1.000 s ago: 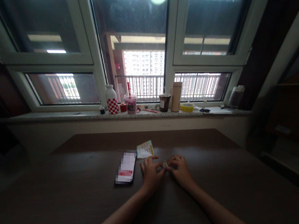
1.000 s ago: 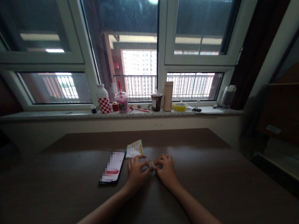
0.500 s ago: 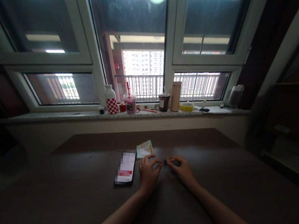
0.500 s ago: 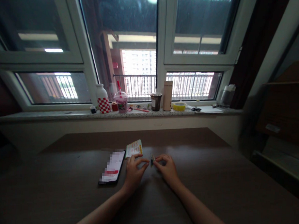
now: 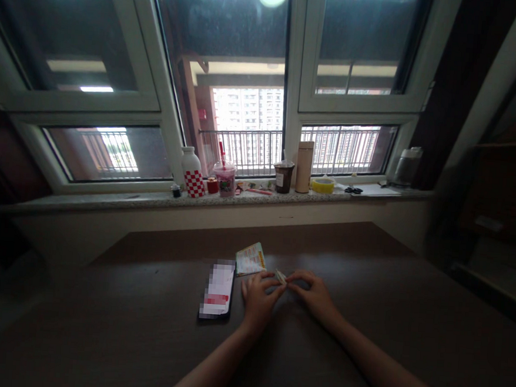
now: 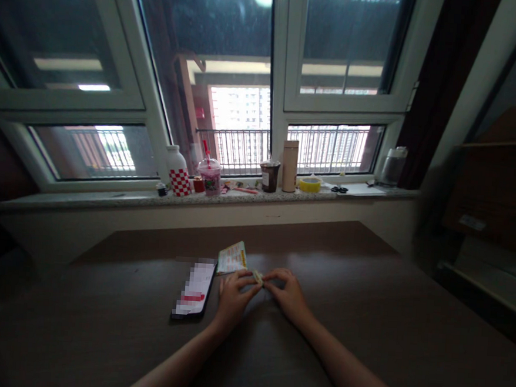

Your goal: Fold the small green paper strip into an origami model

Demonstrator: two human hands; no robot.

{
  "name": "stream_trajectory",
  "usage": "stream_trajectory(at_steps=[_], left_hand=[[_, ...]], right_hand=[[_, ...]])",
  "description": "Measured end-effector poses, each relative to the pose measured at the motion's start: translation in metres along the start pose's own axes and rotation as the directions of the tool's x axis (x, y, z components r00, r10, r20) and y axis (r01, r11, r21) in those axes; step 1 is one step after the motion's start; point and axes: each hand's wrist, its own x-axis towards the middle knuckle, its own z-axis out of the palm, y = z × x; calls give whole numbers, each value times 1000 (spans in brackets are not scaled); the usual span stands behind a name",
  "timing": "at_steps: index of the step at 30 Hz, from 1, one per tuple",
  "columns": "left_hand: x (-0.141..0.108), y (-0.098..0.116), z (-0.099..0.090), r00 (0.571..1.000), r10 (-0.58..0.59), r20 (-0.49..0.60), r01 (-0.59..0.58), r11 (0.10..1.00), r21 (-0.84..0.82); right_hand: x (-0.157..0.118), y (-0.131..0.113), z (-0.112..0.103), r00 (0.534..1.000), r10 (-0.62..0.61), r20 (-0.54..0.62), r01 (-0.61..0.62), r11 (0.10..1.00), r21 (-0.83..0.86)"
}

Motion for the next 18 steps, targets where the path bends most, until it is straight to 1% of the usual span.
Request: stream_trajectory(at_steps=[2, 5, 7, 10, 13, 18], left_hand=[[0, 1, 0, 1000, -10, 23, 11, 999, -48], [1, 1, 0, 998, -21, 55, 27, 994, -107], [1, 1, 0, 996, -32, 81, 43, 991, -130], [2, 3, 0, 994, -37, 103, 53, 986, -157], [2, 5, -2, 993, -25, 112, 44, 984, -171], [0, 7, -4, 996, -5, 84, 22, 978, -208]], right_hand=[[0, 0, 0, 999, 40, -18, -40, 999, 10], [-1, -3, 0, 997, 75, -3, -75, 996, 50], [-1, -7, 0, 997, 77, 6, -77, 996, 50], [-2, -11, -1, 998, 59, -14, -59, 998, 0], [-2, -11, -1, 999, 40, -3, -40, 999, 10], [-1, -8, 1, 998, 57, 13, -58, 991, 118]])
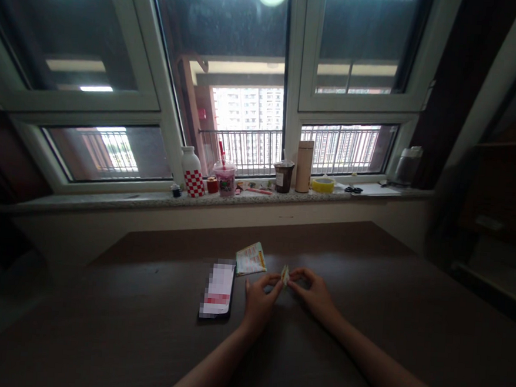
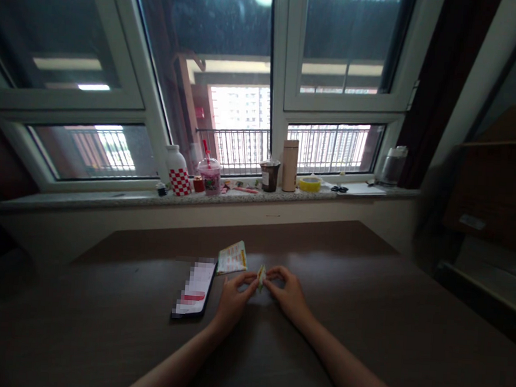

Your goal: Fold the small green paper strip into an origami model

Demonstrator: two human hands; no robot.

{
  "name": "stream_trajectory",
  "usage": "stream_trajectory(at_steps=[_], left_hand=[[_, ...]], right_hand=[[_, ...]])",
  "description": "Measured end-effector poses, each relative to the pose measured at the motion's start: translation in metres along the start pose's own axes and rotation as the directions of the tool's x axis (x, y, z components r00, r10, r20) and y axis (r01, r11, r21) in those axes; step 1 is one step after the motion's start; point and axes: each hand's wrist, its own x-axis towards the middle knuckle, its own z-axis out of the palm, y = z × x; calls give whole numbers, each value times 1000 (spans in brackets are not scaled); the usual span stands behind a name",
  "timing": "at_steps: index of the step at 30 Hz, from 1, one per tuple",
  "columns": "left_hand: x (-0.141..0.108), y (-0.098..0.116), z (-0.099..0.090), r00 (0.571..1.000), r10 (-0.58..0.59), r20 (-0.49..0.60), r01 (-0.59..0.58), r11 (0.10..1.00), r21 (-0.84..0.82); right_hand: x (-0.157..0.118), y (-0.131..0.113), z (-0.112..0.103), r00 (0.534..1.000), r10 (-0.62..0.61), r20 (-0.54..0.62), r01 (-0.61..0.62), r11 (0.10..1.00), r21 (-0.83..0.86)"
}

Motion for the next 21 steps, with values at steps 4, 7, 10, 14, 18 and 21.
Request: stream_trajectory(at_steps=[4, 7, 10, 14, 18, 21], left_hand=[[0, 0, 0, 1000, 9, -11, -9, 1000, -16], [0, 0, -1, 1000, 12, -7, -13, 999, -38], [0, 0, -1, 1000, 8, -2, -8, 998, -62], [0, -1, 0, 1000, 5, -7, -6, 998, -67], [0, -2, 0, 1000, 0, 11, 1, 999, -48], [-1, -1, 0, 1000, -14, 20, 15, 999, -37]], right_hand=[[0, -2, 1, 1000, -1, 3, 1, 1000, 31], [-2, -4, 0, 1000, -17, 11, 17, 1000, 12], [-3, -4, 0, 999, -47, -12, 46, 997, -56], [-2, -1, 1, 998, -61, -31, 59, 997, -49], [0, 0, 1, 999, -43, 22, 43, 999, -3], [0, -1, 1, 998, -30, 48, 30, 999, 14]])
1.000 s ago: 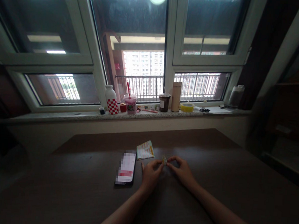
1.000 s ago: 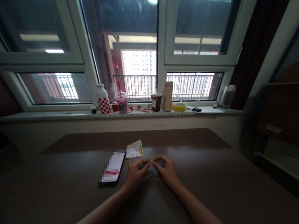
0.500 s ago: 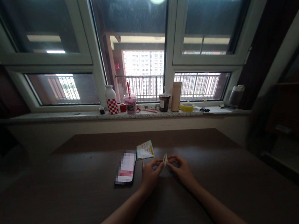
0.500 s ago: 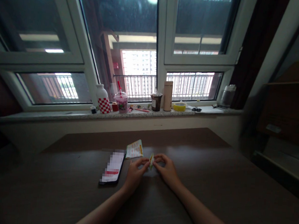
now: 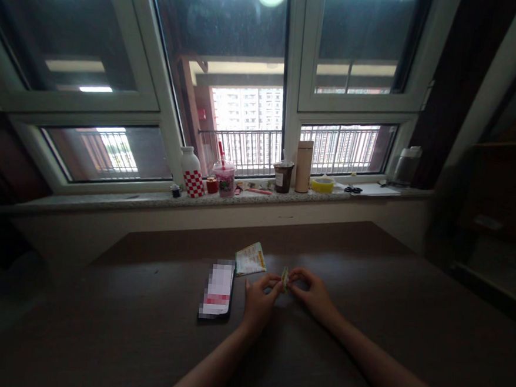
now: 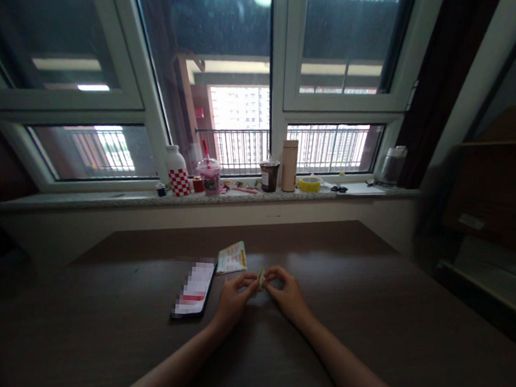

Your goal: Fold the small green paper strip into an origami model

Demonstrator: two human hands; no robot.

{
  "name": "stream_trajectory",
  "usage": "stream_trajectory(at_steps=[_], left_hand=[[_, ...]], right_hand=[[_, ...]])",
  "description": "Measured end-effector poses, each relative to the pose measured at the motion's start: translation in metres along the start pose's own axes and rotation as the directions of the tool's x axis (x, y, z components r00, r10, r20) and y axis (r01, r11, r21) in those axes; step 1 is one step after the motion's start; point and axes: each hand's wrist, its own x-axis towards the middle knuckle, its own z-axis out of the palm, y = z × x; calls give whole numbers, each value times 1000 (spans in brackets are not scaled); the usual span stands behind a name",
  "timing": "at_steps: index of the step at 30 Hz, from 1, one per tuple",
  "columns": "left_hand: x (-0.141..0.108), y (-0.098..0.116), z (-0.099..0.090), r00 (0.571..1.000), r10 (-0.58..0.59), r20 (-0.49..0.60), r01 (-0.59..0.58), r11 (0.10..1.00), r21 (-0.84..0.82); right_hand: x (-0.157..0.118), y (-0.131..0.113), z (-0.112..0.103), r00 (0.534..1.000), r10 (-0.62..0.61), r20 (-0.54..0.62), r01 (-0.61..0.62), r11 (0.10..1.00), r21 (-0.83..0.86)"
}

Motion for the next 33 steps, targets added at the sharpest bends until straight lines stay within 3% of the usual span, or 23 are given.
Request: stream_trajectory(at_steps=[12, 33], left_hand=[[0, 1, 0, 996, 81, -46, -81, 997, 18], [-1, 1, 0, 994, 111, 25, -112, 993, 34]], right_hand=[[1, 1, 0, 1000, 15, 2, -15, 999, 29], [0, -10, -4, 993, 111, -37, -109, 993, 51]])
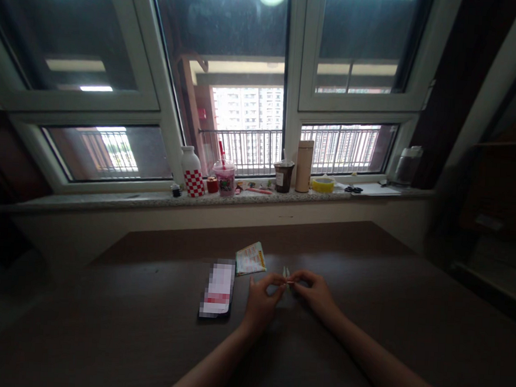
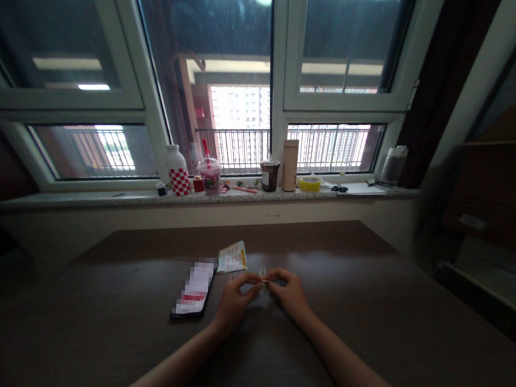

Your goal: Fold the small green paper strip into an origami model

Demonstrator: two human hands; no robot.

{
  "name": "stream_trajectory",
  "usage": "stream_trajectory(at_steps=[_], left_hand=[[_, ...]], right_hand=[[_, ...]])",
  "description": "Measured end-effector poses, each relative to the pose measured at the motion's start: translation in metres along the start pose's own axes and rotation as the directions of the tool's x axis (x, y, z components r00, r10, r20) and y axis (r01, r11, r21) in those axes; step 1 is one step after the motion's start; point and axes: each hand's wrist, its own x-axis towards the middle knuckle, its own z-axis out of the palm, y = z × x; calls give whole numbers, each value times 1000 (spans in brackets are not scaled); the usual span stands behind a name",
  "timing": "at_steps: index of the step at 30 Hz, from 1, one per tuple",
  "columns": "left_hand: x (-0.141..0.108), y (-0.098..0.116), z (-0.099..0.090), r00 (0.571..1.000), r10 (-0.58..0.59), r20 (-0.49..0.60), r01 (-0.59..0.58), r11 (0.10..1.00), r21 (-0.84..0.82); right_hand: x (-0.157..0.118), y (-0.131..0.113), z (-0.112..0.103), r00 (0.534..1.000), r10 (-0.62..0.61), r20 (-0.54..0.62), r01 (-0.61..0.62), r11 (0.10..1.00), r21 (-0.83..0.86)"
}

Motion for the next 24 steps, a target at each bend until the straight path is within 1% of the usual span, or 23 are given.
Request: stream_trajectory(at_steps=[5, 9, 14, 19, 22, 24], left_hand=[[0, 0, 0, 1000, 3, -28, -3, 1000, 1], [0, 0, 0, 999, -2, -50, 1, 1000, -9], [0, 1, 0, 999, -4, -35, 3, 999, -42], [1, 0, 1, 998, -25, -56, 18, 993, -113], [1, -2, 2, 998, -42, -56, 35, 993, -116], [2, -3, 2, 998, -34, -50, 28, 994, -109]], right_hand=[[0, -2, -3, 996, 78, 48, -80, 996, 47], [-1, -4, -5, 994, 74, 76, -78, 996, 48], [1, 3, -2, 994, 99, 50, -100, 995, 21], [4, 11, 0, 998, 61, -18, -60, 995, 78], [4, 13, 0, 998, 45, -44, -42, 995, 86], [4, 13, 0, 998, 46, -45, -41, 995, 95]])
